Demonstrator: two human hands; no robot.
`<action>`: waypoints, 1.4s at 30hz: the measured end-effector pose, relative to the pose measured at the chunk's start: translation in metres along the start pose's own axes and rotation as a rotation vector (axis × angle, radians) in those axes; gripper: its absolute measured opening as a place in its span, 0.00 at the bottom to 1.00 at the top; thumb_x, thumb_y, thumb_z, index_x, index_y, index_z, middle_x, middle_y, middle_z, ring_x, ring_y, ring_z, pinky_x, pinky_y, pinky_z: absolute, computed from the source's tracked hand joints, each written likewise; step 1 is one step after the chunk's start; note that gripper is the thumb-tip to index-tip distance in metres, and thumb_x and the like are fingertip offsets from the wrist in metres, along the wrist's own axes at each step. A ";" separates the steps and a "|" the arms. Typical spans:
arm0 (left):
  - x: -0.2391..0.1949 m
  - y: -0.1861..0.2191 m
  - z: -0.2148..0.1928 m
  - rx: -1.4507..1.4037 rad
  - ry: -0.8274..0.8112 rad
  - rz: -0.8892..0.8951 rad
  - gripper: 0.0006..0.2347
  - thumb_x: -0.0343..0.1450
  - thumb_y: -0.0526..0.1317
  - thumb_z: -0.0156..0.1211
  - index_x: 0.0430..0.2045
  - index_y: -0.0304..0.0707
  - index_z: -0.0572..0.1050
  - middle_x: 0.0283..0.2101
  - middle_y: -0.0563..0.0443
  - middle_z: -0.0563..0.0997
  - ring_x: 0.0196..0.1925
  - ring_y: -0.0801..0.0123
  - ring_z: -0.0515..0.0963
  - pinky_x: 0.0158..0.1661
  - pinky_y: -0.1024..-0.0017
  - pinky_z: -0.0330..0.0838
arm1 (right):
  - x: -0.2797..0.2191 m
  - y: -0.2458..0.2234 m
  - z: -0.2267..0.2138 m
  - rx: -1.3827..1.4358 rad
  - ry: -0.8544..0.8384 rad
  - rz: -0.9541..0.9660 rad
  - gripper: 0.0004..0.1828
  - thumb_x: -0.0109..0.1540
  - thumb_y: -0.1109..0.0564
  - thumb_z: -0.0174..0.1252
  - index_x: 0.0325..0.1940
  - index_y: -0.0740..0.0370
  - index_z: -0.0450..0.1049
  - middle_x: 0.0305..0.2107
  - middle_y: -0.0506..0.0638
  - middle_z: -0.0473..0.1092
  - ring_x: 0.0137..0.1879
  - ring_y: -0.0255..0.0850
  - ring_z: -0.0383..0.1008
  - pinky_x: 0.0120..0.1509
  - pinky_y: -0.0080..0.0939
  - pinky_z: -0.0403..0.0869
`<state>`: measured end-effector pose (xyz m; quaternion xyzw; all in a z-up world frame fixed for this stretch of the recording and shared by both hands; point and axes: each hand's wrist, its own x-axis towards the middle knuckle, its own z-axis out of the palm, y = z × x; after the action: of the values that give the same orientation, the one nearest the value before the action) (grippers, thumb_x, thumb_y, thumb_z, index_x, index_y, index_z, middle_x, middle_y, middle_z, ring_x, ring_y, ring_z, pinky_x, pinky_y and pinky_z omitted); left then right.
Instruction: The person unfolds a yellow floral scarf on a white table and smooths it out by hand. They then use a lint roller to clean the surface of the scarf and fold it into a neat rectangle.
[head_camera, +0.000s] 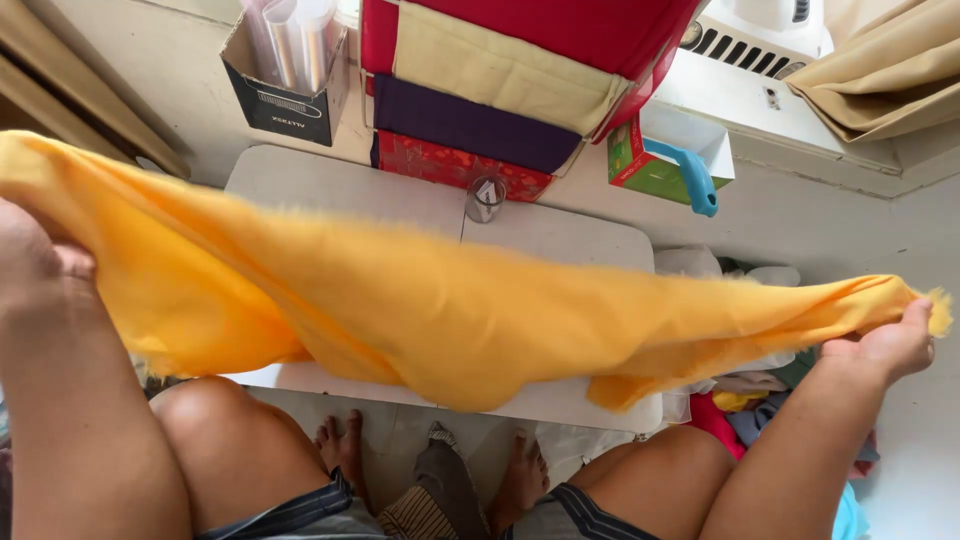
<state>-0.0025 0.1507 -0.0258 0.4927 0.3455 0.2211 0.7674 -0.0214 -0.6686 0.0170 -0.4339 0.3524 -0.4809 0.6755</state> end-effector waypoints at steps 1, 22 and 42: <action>0.002 -0.005 0.002 -0.003 0.002 0.003 0.24 0.71 0.55 0.35 0.47 0.48 0.79 0.46 0.59 0.87 0.47 0.83 0.94 0.45 0.88 0.97 | 0.003 0.002 -0.003 0.003 -0.004 0.001 0.23 0.60 0.48 0.56 0.56 0.61 0.73 0.47 0.53 0.82 0.49 0.40 0.93 0.53 0.40 0.97; -0.127 -0.061 0.089 0.410 -0.646 0.194 0.11 0.74 0.37 0.64 0.47 0.30 0.80 0.35 0.47 0.82 0.28 0.76 0.76 0.30 0.83 0.71 | -0.148 0.026 0.055 -0.663 -0.928 -0.189 0.10 0.66 0.57 0.64 0.50 0.62 0.78 0.34 0.47 0.74 0.32 0.29 0.69 0.37 0.25 0.71; -0.205 -0.125 0.121 0.458 -0.739 -0.100 0.05 0.66 0.36 0.73 0.31 0.36 0.85 0.24 0.51 0.82 0.28 0.76 0.78 0.32 0.80 0.76 | -0.337 0.087 0.067 -0.640 -1.456 0.323 0.03 0.58 0.63 0.70 0.33 0.66 0.83 0.20 0.53 0.75 0.27 0.34 0.73 0.32 0.31 0.74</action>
<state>-0.0481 -0.1137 -0.0418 0.6790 0.1110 -0.0898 0.7201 -0.0292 -0.3161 -0.0186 -0.7538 0.0031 0.1498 0.6398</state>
